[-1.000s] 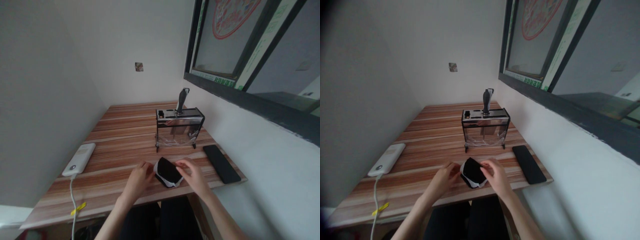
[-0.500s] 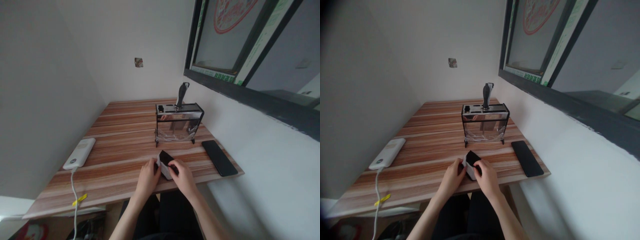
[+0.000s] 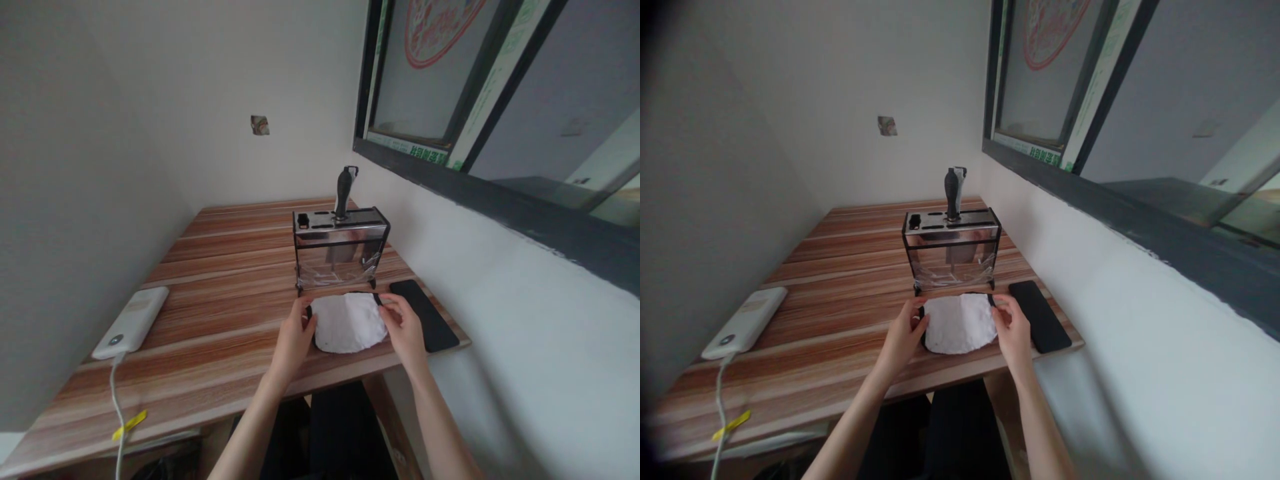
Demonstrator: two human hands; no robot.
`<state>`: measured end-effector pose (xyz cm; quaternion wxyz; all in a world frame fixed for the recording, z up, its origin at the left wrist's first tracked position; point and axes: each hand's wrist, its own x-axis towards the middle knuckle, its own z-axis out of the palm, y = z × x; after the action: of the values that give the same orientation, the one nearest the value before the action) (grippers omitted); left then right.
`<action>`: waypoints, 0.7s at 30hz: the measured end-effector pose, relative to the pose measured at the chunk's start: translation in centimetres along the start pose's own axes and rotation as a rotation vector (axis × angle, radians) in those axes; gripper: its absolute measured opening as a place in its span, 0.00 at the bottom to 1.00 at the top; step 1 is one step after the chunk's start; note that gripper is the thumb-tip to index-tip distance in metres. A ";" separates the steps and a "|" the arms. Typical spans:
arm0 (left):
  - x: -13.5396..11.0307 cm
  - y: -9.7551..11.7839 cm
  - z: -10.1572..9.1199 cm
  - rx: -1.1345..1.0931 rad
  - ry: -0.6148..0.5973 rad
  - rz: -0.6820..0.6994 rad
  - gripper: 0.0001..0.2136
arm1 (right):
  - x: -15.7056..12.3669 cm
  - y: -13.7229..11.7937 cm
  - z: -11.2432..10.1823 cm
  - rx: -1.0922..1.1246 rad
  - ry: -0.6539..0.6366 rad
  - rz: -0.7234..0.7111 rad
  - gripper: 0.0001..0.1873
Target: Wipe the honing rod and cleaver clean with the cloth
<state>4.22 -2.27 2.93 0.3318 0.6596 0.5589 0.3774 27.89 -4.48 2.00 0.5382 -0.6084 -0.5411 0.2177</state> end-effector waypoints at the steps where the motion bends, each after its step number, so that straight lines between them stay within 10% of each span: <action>1: 0.2 0.1 0.2 0.078 -0.007 -0.005 0.15 | 0.2 0.6 -0.2 -0.053 0.004 -0.016 0.13; 10: -0.6 0.5 1.1 0.545 0.057 0.211 0.17 | -1.0 1.8 -0.1 -0.502 0.005 -0.251 0.13; 21: -2.3 -0.5 1.0 0.552 -0.096 0.236 0.16 | -2.7 2.3 -0.1 -0.639 -0.102 -0.351 0.15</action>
<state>4.62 -4.51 1.76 0.1197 0.8024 0.5434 0.2157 28.08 -6.55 -0.92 0.3224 -0.6321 -0.7041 -0.0277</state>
